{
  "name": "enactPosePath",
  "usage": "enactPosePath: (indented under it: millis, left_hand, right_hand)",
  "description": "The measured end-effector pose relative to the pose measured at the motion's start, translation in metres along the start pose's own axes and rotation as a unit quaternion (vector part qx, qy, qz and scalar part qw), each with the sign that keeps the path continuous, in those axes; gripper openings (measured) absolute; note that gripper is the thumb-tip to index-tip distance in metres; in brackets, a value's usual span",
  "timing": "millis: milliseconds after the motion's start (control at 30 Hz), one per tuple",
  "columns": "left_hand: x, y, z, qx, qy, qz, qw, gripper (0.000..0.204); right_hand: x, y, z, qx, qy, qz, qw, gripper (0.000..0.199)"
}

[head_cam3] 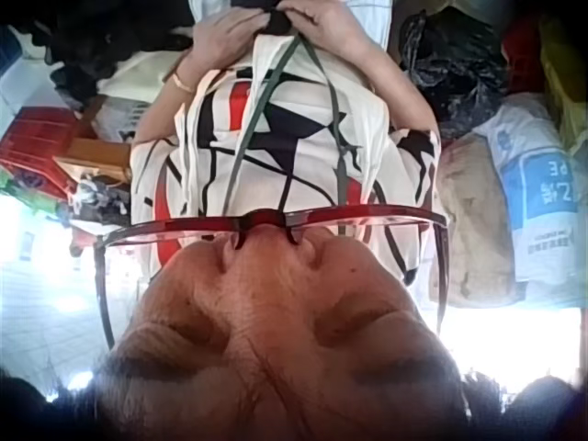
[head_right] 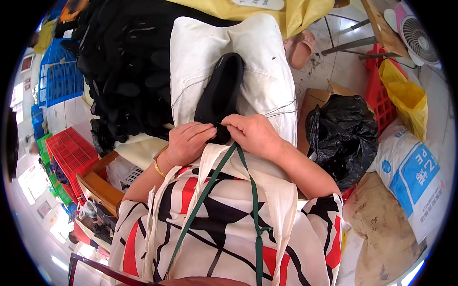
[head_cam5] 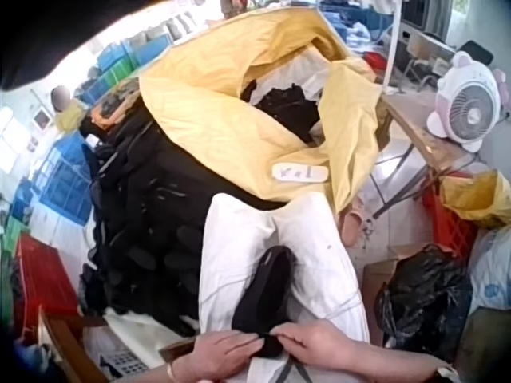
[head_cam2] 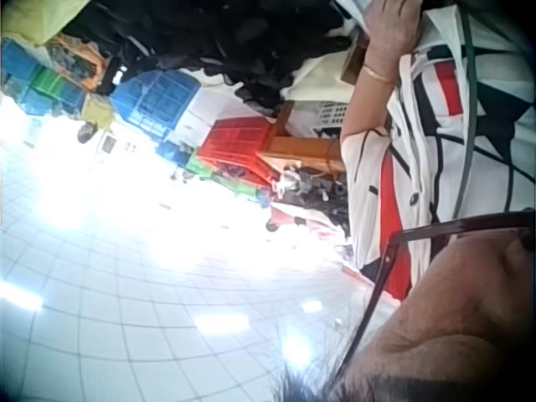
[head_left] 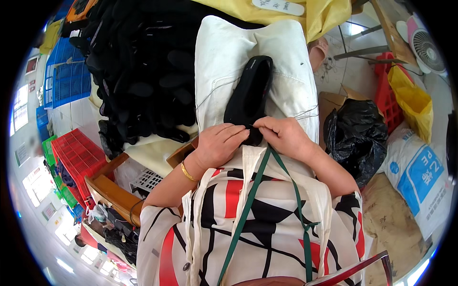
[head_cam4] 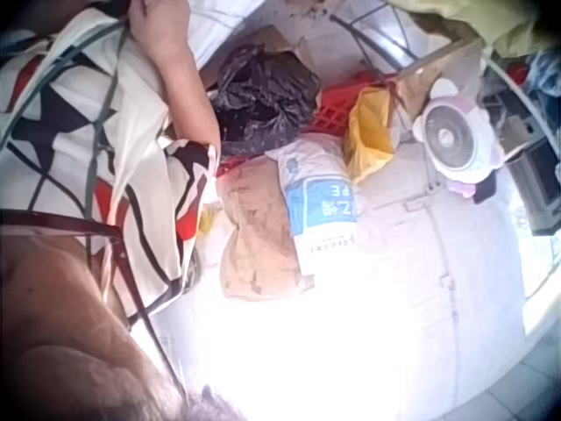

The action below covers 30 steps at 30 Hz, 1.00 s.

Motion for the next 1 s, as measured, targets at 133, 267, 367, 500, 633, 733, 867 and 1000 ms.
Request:
enactPosePath:
  millis: [133, 267, 367, 500, 633, 733, 867, 1000]
  left_hand:
    - [0.001, 0.004, -0.003, -0.016, 0.015, 0.009, 1.000, 0.029]
    - [0.002, 0.006, -0.006, -0.030, 0.027, 0.017, 0.999, 0.032]
    - [-0.003, 0.003, -0.004, -0.011, 0.010, 0.016, 1.000, 0.032]
    - [-0.011, -0.002, 0.002, 0.014, -0.034, 0.003, 0.999, 0.031]
    - [-0.015, -0.007, 0.008, -0.001, -0.046, -0.011, 0.999, 0.031]
    - [-0.015, -0.010, 0.011, -0.015, -0.051, -0.027, 0.998, 0.027]
    - [-0.003, -0.003, 0.003, -0.008, -0.037, 0.011, 0.999, 0.027]
    - [0.001, -0.016, 0.010, -0.032, 0.042, 0.077, 0.996, 0.037]
  right_hand:
    - [-0.004, -0.002, -0.008, -0.017, -0.038, 0.018, 0.999, 0.015]
    - [-0.002, -0.006, -0.013, -0.002, -0.034, -0.005, 0.999, 0.013]
    - [0.015, -0.019, -0.011, 0.049, -0.053, -0.079, 0.994, 0.015]
    - [0.022, -0.033, -0.006, 0.048, 0.002, -0.009, 0.999, 0.017]
    - [0.041, -0.042, 0.021, -0.037, 0.153, 0.082, 0.984, 0.012]
    - [0.033, -0.046, 0.011, 0.059, 0.099, 0.063, 0.991, 0.010]
    - [0.008, -0.055, -0.003, -0.019, -0.019, 0.120, 0.992, 0.007]
    - [-0.003, -0.058, 0.015, -0.031, -0.422, -0.108, 0.899, 0.016]
Point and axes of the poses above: each hand's wrist, its own y-axis away from the middle knuckle, its own z-axis out of the back of the hand, x = y × z, the point moved 3 cm from there along -y, towards the middle knuckle, and after that the axes turned 9 degrees about y, right-handed, at the moved point
